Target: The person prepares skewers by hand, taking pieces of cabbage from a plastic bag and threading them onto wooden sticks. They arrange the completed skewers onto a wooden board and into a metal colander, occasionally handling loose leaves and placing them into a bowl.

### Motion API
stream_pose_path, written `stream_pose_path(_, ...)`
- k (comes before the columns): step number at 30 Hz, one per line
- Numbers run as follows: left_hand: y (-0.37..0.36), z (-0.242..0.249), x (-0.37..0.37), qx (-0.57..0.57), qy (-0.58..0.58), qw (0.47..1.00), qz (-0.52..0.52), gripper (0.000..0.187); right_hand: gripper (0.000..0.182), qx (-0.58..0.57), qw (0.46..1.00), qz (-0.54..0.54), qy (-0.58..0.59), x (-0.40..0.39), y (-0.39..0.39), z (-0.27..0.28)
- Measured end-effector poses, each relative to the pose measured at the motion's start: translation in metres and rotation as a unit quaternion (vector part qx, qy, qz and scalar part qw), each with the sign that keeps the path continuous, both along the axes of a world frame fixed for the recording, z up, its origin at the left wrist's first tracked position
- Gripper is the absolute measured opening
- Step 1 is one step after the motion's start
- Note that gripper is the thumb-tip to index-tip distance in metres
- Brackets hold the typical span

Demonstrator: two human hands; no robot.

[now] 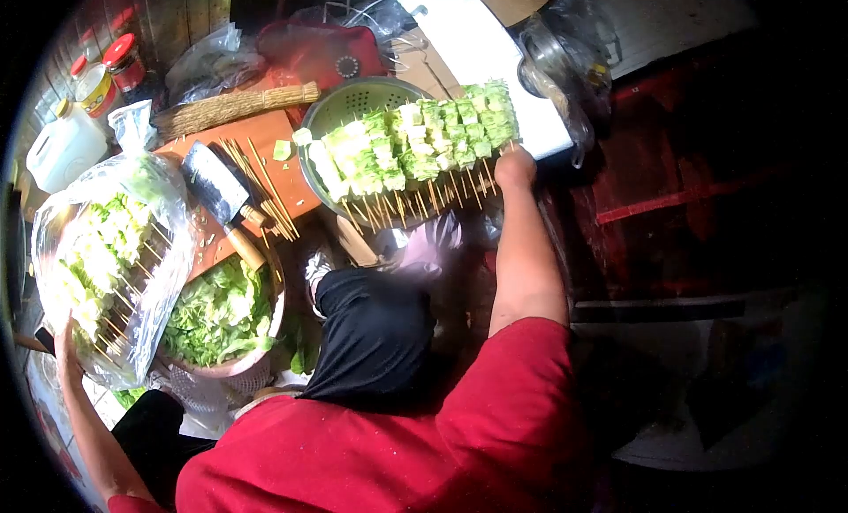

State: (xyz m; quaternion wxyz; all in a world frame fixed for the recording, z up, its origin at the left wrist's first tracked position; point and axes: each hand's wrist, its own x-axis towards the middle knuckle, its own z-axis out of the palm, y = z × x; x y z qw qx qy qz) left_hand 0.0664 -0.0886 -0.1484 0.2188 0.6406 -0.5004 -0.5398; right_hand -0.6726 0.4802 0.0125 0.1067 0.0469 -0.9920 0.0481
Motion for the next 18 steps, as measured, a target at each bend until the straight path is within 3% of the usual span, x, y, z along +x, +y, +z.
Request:
stream_pose_path(4,-0.008,0.001,0.008,0.107,0.031,0.993,-0.031,0.066,0.033,0.049,0.997,-0.006,-0.058,-0.013,0.010,-0.003)
stream_pose_path(6,0.003,0.007,-0.004,-0.035,-0.058,0.998,-0.010,0.070,0.029,0.036,0.997,-0.011,-0.060,-0.028,0.024,-0.019)
stream_pose_path(8,0.002,0.005,-0.004,-0.035,-0.052,0.998,-0.015,0.070,0.021,-0.205,0.973,-0.018,-0.107,-0.062,0.053,-0.051)
stream_pose_path(9,0.001,0.002,0.000,-0.036,-0.046,0.998,-0.021,0.071,0.013,-0.303,0.942,-0.047,-0.135,-0.041,0.040,-0.035)
stream_pose_path(18,-0.012,-0.009,0.007,-0.015,-0.056,0.996,-0.065,0.068,0.018,-0.374,0.918,-0.031,-0.131,0.023,-0.007,0.028)
